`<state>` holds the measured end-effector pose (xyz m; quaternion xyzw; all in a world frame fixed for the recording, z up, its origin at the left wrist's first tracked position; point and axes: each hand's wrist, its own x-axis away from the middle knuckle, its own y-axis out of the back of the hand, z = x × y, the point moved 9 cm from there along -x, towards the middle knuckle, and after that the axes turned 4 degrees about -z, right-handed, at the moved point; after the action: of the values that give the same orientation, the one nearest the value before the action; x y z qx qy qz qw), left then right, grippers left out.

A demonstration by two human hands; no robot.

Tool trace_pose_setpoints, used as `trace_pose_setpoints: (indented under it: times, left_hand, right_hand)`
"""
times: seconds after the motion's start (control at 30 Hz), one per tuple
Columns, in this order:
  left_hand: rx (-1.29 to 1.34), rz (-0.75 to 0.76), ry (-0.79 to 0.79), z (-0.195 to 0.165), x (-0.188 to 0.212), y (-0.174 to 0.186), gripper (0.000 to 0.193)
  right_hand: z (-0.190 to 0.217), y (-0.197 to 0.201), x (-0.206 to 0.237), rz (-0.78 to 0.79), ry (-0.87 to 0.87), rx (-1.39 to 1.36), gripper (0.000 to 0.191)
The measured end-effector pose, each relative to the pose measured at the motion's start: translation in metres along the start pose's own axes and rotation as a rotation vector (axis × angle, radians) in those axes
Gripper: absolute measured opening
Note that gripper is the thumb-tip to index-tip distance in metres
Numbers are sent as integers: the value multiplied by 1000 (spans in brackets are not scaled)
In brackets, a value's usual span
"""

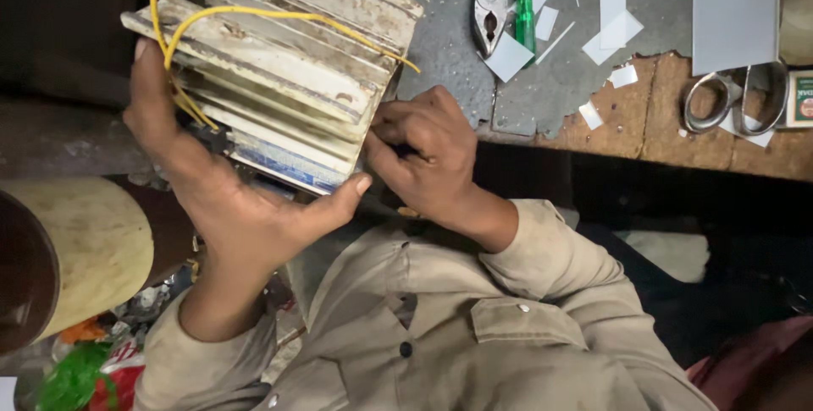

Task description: The person cuts small white rectangular pieces with scissors and inserts them into slots on a finned metal electrical component. They repeatedly pick, cut, and place the pieces while another person works nearby.

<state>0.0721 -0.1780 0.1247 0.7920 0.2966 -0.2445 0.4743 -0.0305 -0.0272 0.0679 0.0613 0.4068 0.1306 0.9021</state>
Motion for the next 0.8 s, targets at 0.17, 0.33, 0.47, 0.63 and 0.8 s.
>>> trace_pose_setpoints:
  times: [0.17,0.33,0.47,0.63,0.8]
  left_hand:
    - [-73,3,-71,0,5,0,131]
    - [-103,-5,-125,-1,5,0,133]
    - [-57,9,-82,1,5,-1,133]
    - [-41,12,-94,-1,4,0,133]
    - [-21,31,-42,1,3,0,131]
  right_hand:
    - [-5,-5,3,19,-94,17,24]
    - [-13,-3,8,-8,-230,-18,22]
    - [-8,-9,11,85,-203,-87,18]
    - [-3,-3,12,67,-167,-88,24]
    - [-4,2,10,33,-187,-136,17]
